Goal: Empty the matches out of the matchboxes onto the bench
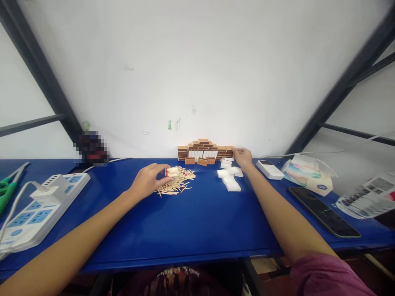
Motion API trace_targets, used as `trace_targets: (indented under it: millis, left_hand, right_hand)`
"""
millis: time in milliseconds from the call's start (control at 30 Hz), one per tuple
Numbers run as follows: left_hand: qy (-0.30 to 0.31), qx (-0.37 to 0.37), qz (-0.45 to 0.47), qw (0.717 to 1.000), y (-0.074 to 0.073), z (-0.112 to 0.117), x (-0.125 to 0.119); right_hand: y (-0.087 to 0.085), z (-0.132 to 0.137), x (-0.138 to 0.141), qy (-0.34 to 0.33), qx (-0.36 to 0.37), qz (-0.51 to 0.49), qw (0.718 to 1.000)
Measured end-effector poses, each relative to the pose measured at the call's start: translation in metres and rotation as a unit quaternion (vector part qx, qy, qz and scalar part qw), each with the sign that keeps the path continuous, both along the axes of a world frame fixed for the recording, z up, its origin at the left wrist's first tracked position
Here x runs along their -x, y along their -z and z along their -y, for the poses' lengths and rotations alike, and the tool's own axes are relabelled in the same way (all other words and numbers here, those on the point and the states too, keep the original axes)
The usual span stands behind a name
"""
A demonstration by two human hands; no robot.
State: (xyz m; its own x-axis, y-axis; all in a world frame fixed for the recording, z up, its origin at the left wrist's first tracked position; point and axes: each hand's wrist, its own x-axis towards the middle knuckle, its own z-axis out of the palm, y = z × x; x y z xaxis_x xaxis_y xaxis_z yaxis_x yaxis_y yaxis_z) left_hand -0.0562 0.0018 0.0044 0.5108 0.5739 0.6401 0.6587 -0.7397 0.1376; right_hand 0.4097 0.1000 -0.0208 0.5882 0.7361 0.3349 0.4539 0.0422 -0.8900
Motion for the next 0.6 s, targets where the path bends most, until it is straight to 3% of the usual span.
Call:
trace_targets:
  millis: [267,600]
  left_hand:
    - [-0.005,0.02,0.0,1.0,0.0,-0.001,0.0]
    - [0.001,0.027,0.009,1.0,-0.002,0.001,-0.001]
  right_hand:
    - [-0.007,0.008,0.001,0.019,0.022,0.095,0.995]
    - [-0.016,0.026,0.012,0.051,-0.015,0.152,0.987]
